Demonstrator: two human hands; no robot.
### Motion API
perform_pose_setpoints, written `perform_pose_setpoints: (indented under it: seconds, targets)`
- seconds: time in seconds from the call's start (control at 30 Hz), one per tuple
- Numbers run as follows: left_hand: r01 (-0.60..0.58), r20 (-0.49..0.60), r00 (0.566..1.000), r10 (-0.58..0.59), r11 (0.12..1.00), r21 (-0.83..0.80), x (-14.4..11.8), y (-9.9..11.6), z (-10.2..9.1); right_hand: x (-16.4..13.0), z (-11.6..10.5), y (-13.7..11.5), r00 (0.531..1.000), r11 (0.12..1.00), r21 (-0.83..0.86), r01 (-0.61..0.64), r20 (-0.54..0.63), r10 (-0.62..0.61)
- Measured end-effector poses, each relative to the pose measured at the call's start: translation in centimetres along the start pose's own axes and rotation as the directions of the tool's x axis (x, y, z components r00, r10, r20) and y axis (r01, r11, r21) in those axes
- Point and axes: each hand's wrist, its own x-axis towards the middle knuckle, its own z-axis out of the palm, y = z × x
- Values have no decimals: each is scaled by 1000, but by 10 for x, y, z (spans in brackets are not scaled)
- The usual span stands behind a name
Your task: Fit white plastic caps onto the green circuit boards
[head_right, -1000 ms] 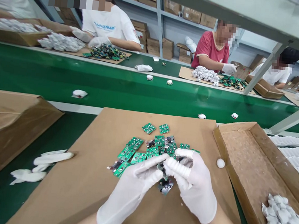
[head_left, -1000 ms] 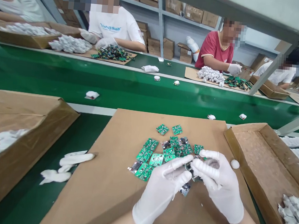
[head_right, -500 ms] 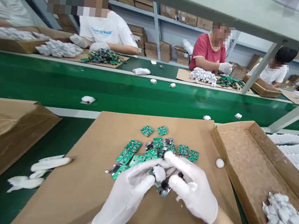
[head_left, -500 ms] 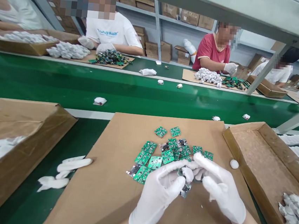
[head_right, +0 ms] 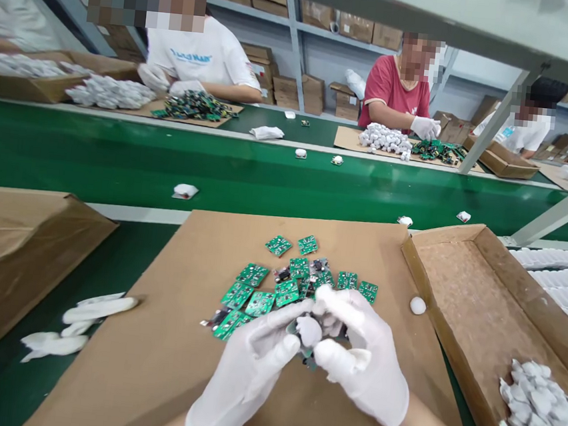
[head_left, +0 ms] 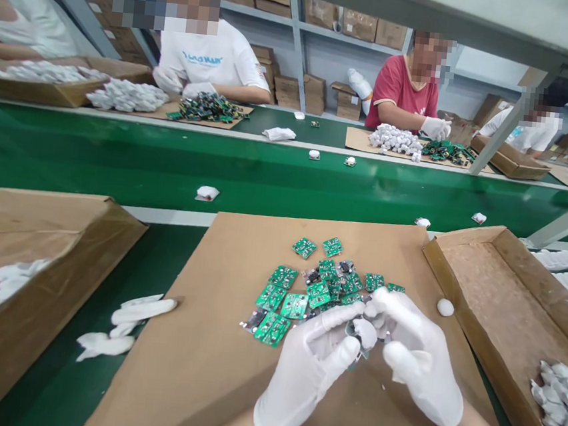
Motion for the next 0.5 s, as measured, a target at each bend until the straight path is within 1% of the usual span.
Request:
perform_pose_setpoints:
  seconds: [0.07, 0.1, 0.13, 0.2, 0.27, 0.33, 0.4, 0.47, 0.5]
  targets:
    - [29, -1, 1000, -29, 998, -50, 0, -1, -1, 0, -1, 1, 991, 990, -75, 118, -51, -122]
    - [31, 7, 999, -31, 998, -51, 0, -2, -2, 0, 0, 3, 978, 971, -150, 186, -66, -198]
    - [29, 17, 999, -28, 999, -35, 0, -2, -3, 2, 1, 4, 959, 938, -229, 259, -51, -277]
    - [27, 43, 999, -27, 1000, 14, 1, 0, -5, 7, 5, 7, 918, 861, -327, 390, 62, -392]
    - [62, 58, 996, -61, 998, -12, 2, 3, -5, 12, 6, 6, 890, 809, -370, 456, 178, -420]
    - [139, 63, 989, -132, 984, -116, 4, 5, -3, 16, 2, 2, 876, 769, -419, 483, 227, -426]
    - [220, 40, 975, -217, 953, -208, 6, 7, -1, 17, -8, -8, 877, 738, -474, 480, 224, -426]
    - [269, -29, 959, -283, 934, -235, 9, 5, -4, 11, -25, -22, 907, 723, -559, 406, 148, -396]
    - [285, -44, 952, -302, 932, -226, 11, 2, -7, 6, -36, -30, 927, 705, -629, 329, 74, -367]
